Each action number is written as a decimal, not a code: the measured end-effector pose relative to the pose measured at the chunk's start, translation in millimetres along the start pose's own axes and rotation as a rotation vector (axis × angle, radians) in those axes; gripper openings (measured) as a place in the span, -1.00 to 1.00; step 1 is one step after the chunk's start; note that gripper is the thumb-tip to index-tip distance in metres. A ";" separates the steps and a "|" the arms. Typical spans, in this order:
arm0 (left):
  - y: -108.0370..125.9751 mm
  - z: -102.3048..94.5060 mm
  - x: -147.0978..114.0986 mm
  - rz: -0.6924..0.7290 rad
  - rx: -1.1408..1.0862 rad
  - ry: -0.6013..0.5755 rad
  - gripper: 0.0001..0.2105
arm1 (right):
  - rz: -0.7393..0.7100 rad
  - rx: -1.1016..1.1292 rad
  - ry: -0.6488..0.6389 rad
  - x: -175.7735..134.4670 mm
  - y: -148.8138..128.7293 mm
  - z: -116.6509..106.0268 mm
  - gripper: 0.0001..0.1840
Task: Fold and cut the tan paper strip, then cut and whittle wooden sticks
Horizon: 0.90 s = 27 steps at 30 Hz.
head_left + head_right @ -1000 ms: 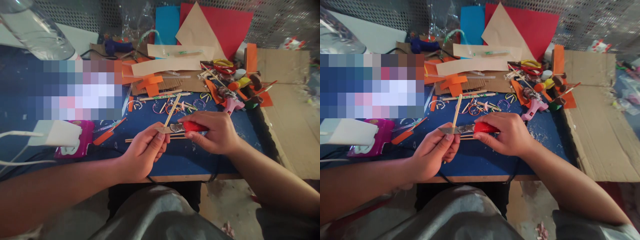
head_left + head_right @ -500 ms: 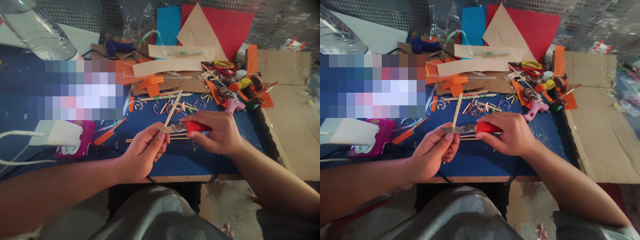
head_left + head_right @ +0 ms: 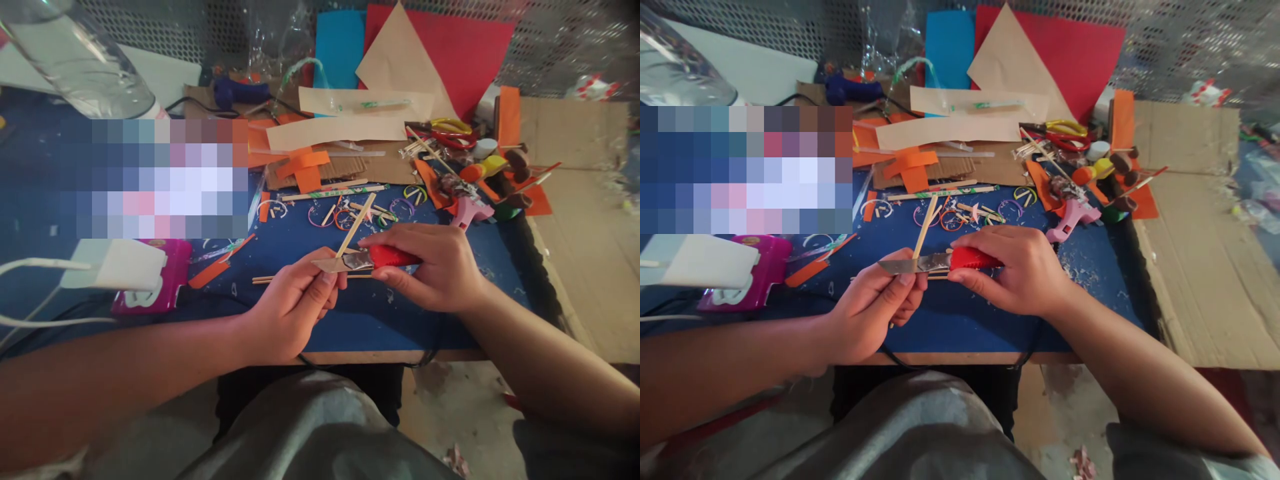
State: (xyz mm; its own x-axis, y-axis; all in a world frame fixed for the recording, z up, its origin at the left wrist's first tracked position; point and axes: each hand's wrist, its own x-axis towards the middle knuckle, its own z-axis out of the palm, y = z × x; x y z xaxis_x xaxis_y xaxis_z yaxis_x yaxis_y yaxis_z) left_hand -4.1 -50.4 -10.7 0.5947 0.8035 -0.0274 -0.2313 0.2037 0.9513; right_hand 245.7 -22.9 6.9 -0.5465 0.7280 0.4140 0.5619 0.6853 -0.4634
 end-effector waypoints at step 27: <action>-2.4 -0.7 -0.1 0.046 0.127 0.075 -0.65 | 0.016 0.034 -0.011 1.5 0.2 1.5 -0.59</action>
State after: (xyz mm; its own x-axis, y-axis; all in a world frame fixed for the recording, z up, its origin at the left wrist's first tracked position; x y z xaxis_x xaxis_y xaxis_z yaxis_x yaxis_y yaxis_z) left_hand -4.1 -50.6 -13.2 0.5253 0.8509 -0.0009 -0.1549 0.0967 0.9832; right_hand 244.1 -21.7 6.3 -0.5447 0.7382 0.3981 0.5492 0.6727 -0.4959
